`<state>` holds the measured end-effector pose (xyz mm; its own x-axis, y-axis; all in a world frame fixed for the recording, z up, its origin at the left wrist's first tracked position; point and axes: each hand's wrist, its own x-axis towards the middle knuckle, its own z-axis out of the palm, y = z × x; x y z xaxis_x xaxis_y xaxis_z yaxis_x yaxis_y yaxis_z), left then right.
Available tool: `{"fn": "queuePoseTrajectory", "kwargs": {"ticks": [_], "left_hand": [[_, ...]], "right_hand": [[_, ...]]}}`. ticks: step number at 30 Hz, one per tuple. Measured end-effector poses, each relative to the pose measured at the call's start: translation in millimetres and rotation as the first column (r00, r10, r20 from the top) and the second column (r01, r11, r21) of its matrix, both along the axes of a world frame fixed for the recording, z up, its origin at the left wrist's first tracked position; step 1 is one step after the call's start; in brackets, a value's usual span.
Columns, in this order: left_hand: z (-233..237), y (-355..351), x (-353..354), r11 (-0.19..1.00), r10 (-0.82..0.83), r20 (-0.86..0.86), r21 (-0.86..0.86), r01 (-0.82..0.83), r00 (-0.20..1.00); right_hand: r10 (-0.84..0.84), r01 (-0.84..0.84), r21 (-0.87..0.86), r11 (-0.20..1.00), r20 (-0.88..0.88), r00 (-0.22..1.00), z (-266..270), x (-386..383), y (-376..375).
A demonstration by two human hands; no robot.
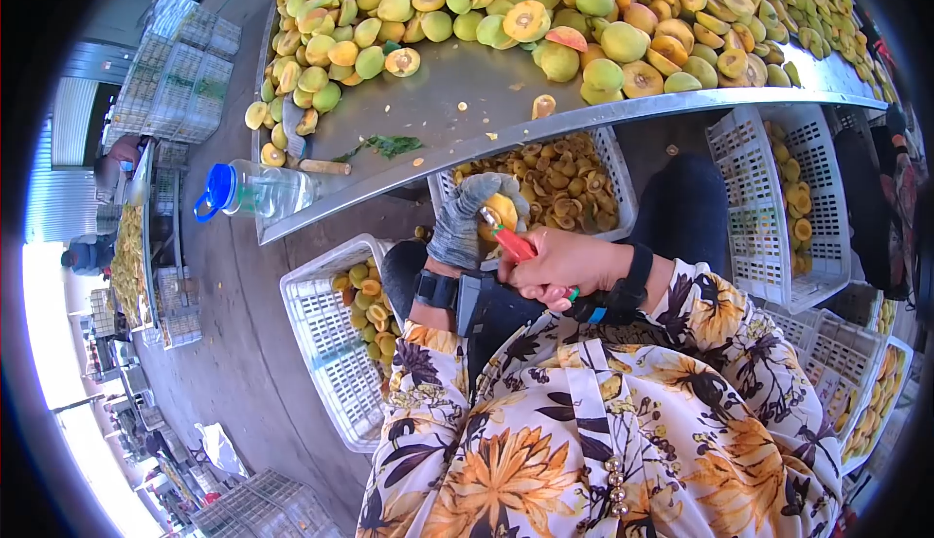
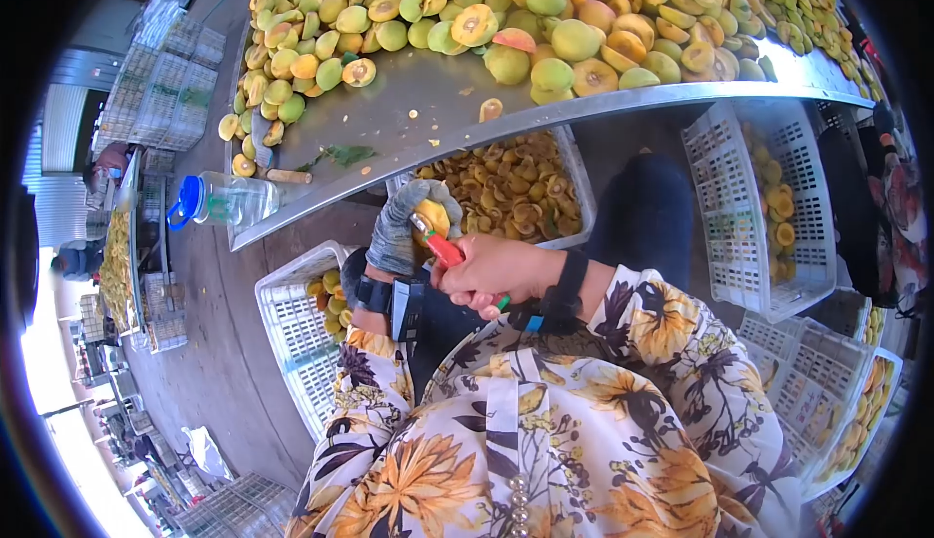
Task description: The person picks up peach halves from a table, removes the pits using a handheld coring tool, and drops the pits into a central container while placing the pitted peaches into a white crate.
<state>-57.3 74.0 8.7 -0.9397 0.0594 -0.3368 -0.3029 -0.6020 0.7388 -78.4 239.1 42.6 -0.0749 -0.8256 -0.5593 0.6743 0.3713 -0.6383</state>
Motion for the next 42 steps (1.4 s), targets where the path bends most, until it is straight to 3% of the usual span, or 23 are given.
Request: {"fn": "queuePoseTrajectory", "kwargs": {"ticks": [2,4,6,8,11,13,14,15,16,17,18,19,21,23,25,29,30,32,34,36,39,41,42], "left_hand": [[-1.2,1.8,1.6,1.0,0.016,-0.009,0.005,-0.016,1.0],[0.6,5.2,1.9,0.986,0.107,0.009,0.13,-0.107,0.994],[-7.5,11.1,5.2,0.974,0.116,-0.024,0.199,-0.109,0.993],[-10.5,24.3,21.4,0.882,0.282,-0.074,0.413,-0.228,0.957],[-52.7,-14.2,20.6,0.922,0.257,-0.143,0.331,-0.199,0.956],[-32.7,-49.5,48.4,0.883,0.461,0.04,0.081,-0.463,0.886],[-24.4,-67.7,65.3,0.821,0.571,0.11,-0.062,-0.567,0.814],[-22.2,-86.4,83.3,0.691,0.538,-0.131,-0.497,-0.525,0.833],[-23.8,-107.5,101.6,0.364,0.392,-0.319,-0.808,-0.464,0.863],[-25.6,-139.1,116.9,0.225,0.462,-0.044,-0.96,-0.166,0.886],[-25.8,-161.8,123.3,0.108,0.561,0.204,-0.979,0.173,0.802],[-8.3,-162.1,120.4,-0.023,0.54,0.128,-0.986,0.167,0.832],[-6.4,-180.3,111.9,-0.292,0.414,-0.163,-0.956,-0.038,0.896],[31.1,-162.1,63.4,-0.178,0.452,-0.104,-0.984,-0.025,0.886],[29.5,-166.6,9.4,-0.137,0.259,-0.188,-0.978,-0.156,0.947],[18.3,-160.6,-105.6,-0.317,0.021,-0.143,-0.94,-0.129,0.989],[18.2,-152.4,-130.5,-0.316,0.008,-0.157,-0.937,-0.146,0.988],[8.2,-144.7,-176.8,-0.355,0.215,0.141,-0.911,0.212,0.966],[-7.1,-143.5,-198.0,-0.346,0.184,0.09,-0.926,0.15,0.979],[-2.3,-125.5,-212.5,-0.24,0.378,0.113,-0.947,0.215,0.919],[-12.1,-131.0,-218.9,-0.155,0.381,0.11,-0.971,0.181,0.918],[-21.5,-132.5,-212.6,0.309,0.442,0.138,-0.951,-0.007,0.886],[-22.0,-130.0,-205.4,0.312,0.439,0.143,-0.95,-0.001,0.887]], "right_hand": [[-0.039,0.086,-0.108,0.99,0.381,0.924,-9.7,-5.2,1.0],[-0.037,0.104,-0.137,0.985,0.424,0.905,-15.0,-4.3,-1.1],[0.087,0.141,-0.381,0.914,0.523,0.848,-21.6,-0.4,-4.6],[0.113,0.104,-0.393,0.914,0.492,0.863,-1.8,-0.1,-8.2],[0.061,0.097,-0.394,0.914,0.371,0.927,8.5,-8.4,-7.0],[-0.06,0.176,-0.377,0.909,0.3,0.952,2.9,-19.8,4.2],[-0.127,0.223,-0.369,0.902,0.268,0.955,-1.8,-24.9,10.4],[-0.117,0.204,-0.34,0.918,0.259,0.959,-11.8,-33.8,13.5],[-0.118,0.207,-0.346,0.915,0.26,0.958,-39.8,-33.5,15.7],[0.005,-0.126,-0.153,0.98,-0.614,0.789,-76.6,-28.8,15.4],[0.238,-0.164,0.235,0.958,-0.971,-0.004,-94.8,-25.3,14.5],[0.23,-0.153,0.227,0.962,-0.973,-0.003,-89.3,-21.8,13.5],[0.207,0.031,0.224,0.974,-0.939,0.276,-76.4,-22.5,13.3],[0.189,0.021,0.201,0.979,-0.947,0.258,-73.7,-11.4,10.2],[0.155,0.024,0.162,0.986,-0.97,0.186,-58.7,-11.1,7.7],[0.069,0.04,0.082,0.996,-0.963,0.262,-35.9,-8.4,25.6],[0.034,0.047,0.048,0.998,-0.964,0.264,-31.0,-8.3,32.6],[0.06,0.062,0.075,0.995,-0.975,0.216,-13.4,-11.8,45.0],[0.029,0.098,0.052,0.994,-0.975,0.219,-0.8,-16.3,53.0],[0.019,0.13,0.048,0.99,-0.976,0.215,2.7,-22.8,55.9],[-0.121,0.265,-0.069,0.962,-0.975,0.188,-3.9,-31.9,51.2],[-0.168,0.323,-0.101,0.941,-0.968,0.186,-7.9,-40.1,43.0],[-0.208,0.375,-0.125,0.919,-0.959,0.191,-7.7,-42.5,39.8]]}}
